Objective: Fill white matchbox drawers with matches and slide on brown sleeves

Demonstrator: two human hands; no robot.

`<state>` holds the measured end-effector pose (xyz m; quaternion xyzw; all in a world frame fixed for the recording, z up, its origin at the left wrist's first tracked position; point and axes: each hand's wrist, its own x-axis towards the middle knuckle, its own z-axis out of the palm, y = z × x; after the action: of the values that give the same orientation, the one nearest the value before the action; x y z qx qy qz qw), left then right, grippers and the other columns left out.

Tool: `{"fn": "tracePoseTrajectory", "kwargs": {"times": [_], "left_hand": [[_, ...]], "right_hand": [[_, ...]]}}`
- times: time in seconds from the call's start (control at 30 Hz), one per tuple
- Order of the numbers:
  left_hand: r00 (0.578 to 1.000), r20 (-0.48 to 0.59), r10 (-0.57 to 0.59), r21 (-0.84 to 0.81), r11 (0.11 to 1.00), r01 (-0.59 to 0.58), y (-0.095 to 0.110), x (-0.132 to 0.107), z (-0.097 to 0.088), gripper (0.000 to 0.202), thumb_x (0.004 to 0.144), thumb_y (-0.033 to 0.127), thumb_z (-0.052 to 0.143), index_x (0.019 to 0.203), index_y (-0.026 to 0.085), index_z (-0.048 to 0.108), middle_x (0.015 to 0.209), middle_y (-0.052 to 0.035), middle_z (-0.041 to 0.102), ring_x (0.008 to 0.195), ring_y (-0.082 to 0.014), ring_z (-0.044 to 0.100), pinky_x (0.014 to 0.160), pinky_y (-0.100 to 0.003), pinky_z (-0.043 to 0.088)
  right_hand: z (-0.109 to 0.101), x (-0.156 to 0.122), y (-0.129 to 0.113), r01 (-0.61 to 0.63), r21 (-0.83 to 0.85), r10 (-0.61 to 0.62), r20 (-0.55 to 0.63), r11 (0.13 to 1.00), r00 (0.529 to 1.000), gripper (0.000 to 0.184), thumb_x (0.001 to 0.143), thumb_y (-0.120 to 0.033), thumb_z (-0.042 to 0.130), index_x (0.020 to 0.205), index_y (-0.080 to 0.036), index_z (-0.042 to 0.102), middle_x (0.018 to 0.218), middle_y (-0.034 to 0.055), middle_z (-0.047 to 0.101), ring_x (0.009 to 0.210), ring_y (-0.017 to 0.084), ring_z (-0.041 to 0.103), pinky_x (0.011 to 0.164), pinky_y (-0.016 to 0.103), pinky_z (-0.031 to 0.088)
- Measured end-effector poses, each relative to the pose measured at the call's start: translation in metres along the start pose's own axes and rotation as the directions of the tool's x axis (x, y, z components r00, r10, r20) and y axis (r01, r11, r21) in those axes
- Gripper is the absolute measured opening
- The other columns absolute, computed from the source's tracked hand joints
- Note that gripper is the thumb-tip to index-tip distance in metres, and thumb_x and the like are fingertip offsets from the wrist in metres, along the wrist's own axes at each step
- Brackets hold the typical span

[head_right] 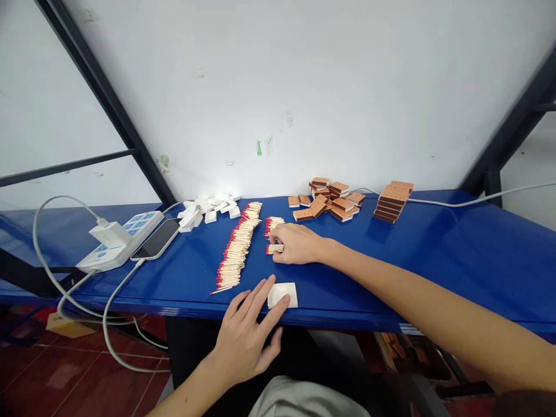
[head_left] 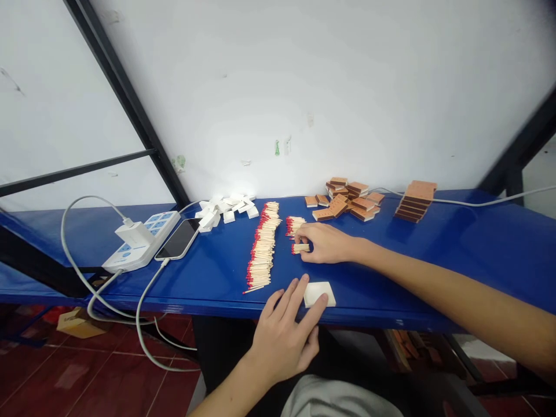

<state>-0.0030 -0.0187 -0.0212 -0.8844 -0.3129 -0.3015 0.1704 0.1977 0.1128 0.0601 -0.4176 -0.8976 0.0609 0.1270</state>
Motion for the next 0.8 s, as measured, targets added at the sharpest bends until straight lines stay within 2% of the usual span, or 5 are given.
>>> {"fn": "tracePoseTrajectory", "kwargs": {"times": [0.37, 0.67, 0.8], "left_hand": [[0.999, -0.025, -0.025, -0.036, 0.999, 0.024, 0.002, -0.002, 0.001, 0.061, 0.087, 0.023, 0.055, 0.146, 0.020, 0.046, 0.156, -0.0216, 0.035, 0.139, -0.0349, 0.044, 0.099, -0.044, 0.042], [0.997, -0.078, -0.007, -0.052, 0.999, 0.003, 0.000, -0.002, 0.004, 0.058, 0.085, 0.021, 0.057, 0.142, 0.021, 0.051, 0.150, -0.0193, 0.045, 0.137, -0.0333, 0.046, 0.098, -0.043, 0.043], [0.995, -0.102, -0.008, -0.057, 0.998, 0.002, 0.000, -0.002, 0.004, 0.057, 0.083, 0.019, 0.057, 0.140, 0.021, 0.053, 0.146, -0.0196, 0.049, 0.136, -0.0335, 0.048, 0.097, -0.043, 0.044]], "right_hand": [[-0.003, -0.001, 0.002, -0.009, 0.071, 0.005, 0.059, 0.997, 0.998, 0.017, 0.074, -0.029, 0.065, 0.085, -0.019, 0.058, 0.082, 0.0022, 0.063, 0.070, 0.015, 0.052, 0.061, 0.026, 0.034], [-0.005, -0.004, 0.005, 0.003, 0.149, -0.013, 0.069, 0.989, 0.998, 0.010, 0.075, -0.024, 0.065, 0.081, -0.017, 0.061, 0.078, 0.0015, 0.064, 0.067, 0.013, 0.054, 0.060, 0.024, 0.036], [-0.011, -0.005, 0.006, 0.051, 0.217, -0.077, 0.113, 0.975, 0.991, 0.011, 0.082, -0.027, 0.063, 0.082, -0.016, 0.065, 0.076, 0.0025, 0.065, 0.065, 0.013, 0.055, 0.061, 0.024, 0.039]]}}
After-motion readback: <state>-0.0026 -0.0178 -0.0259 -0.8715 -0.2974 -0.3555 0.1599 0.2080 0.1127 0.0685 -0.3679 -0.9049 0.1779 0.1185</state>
